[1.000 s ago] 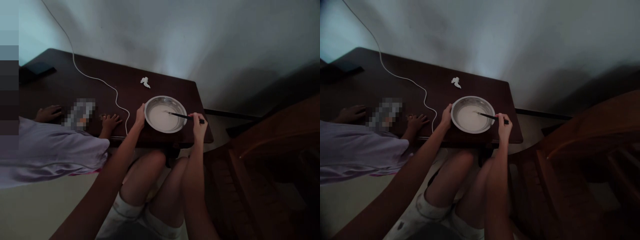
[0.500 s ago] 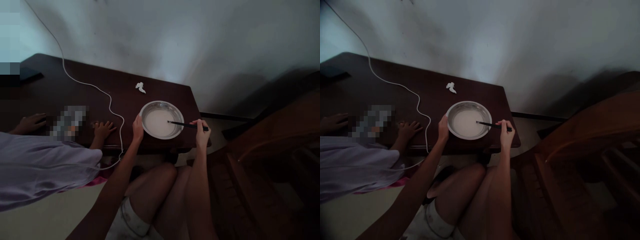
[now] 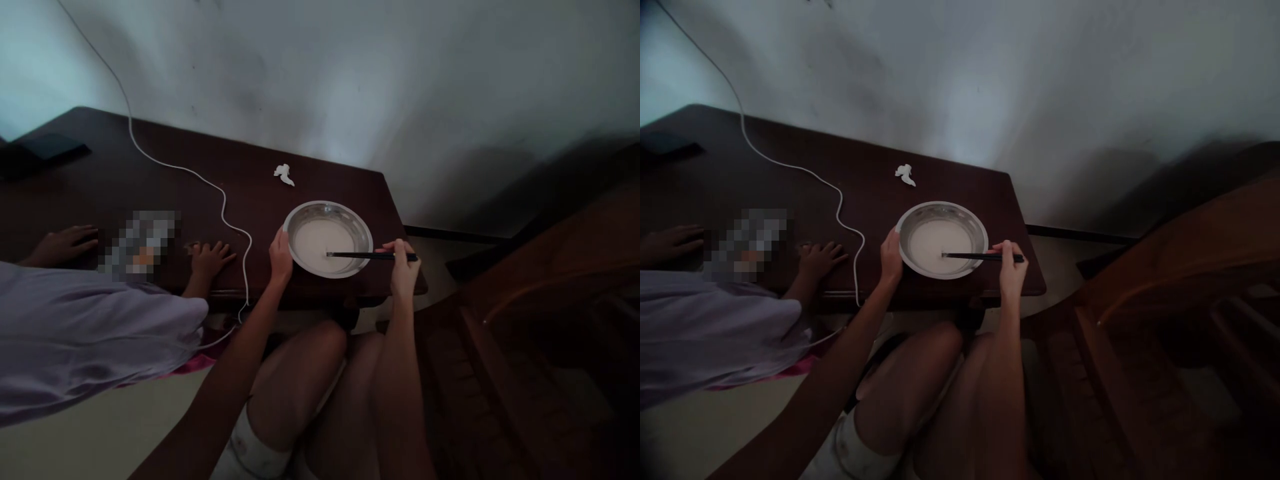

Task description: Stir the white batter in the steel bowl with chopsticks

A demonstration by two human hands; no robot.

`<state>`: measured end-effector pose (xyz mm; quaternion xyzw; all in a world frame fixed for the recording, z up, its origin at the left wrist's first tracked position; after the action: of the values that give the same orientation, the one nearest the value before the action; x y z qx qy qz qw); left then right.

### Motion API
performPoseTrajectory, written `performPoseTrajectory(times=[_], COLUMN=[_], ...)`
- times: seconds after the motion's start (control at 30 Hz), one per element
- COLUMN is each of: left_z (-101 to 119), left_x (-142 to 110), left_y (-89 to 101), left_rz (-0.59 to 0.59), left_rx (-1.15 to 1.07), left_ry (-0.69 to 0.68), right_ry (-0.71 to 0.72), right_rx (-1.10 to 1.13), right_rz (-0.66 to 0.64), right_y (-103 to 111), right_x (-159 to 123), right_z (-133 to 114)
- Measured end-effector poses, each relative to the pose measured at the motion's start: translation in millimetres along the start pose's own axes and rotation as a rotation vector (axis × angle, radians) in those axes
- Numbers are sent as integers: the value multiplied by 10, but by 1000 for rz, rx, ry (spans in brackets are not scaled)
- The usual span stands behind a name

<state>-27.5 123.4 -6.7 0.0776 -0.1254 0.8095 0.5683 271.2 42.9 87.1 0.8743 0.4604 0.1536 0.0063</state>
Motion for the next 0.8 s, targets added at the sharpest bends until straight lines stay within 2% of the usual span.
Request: performPoseTrajectory(times=[0.07, 0.13, 0.17, 0.27, 0.33, 0.37, 0.47, 0.53, 0.57, 0.7, 0.73, 0.8], left_z=[-33, -53, -57, -52, -43, -41, -48, -58, -62, -61, -59, -57], left_x=[10, 15, 16, 12, 11, 12, 21, 30, 33, 40, 39, 38], left_y=[2, 4, 5, 7, 6, 5, 3, 1, 0, -7, -8, -9], left_rz=[5, 7, 10, 21, 28, 29, 28, 24, 22, 13, 13, 12], left_rx=[-15, -23, -25, -29, -32, -33, -35, -35, -34, -40, -43, -45], left_ry=[-11, -20, -22, -29, -36, -39, -42, -40, -38, -34, -33, -31], right_ry=[38, 82, 90, 44, 4, 0, 52, 98, 110, 50, 26, 1], right_rx=[-33, -75, -88, -43, 11, 20, -39, -108, -130, -35, -1, 24], right_rz=[-154, -212, -182, 31, 68, 22, -218, -275, -238, 108, 138, 56], right_y=[-170, -235, -204, 29, 76, 28, -247, -328, -297, 97, 143, 75], right_x=[-24, -24, -6, 46, 32, 16, -59, -68, -44, 58, 57, 37], right_z=[-53, -93, -97, -46, -8, -8, -67, -96, -99, -36, -17, -15])
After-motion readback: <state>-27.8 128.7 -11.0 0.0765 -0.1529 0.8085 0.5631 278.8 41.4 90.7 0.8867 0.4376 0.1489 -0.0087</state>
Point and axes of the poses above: each hand's wrist, its own x-axis towards the middle knuckle, its own y-axis out of the back of the hand, z = x × y, the point moved 8 cm from there along x, towards the middle knuckle, and after that the axes turned 6 degrees about -y, right-handed, at the moved point
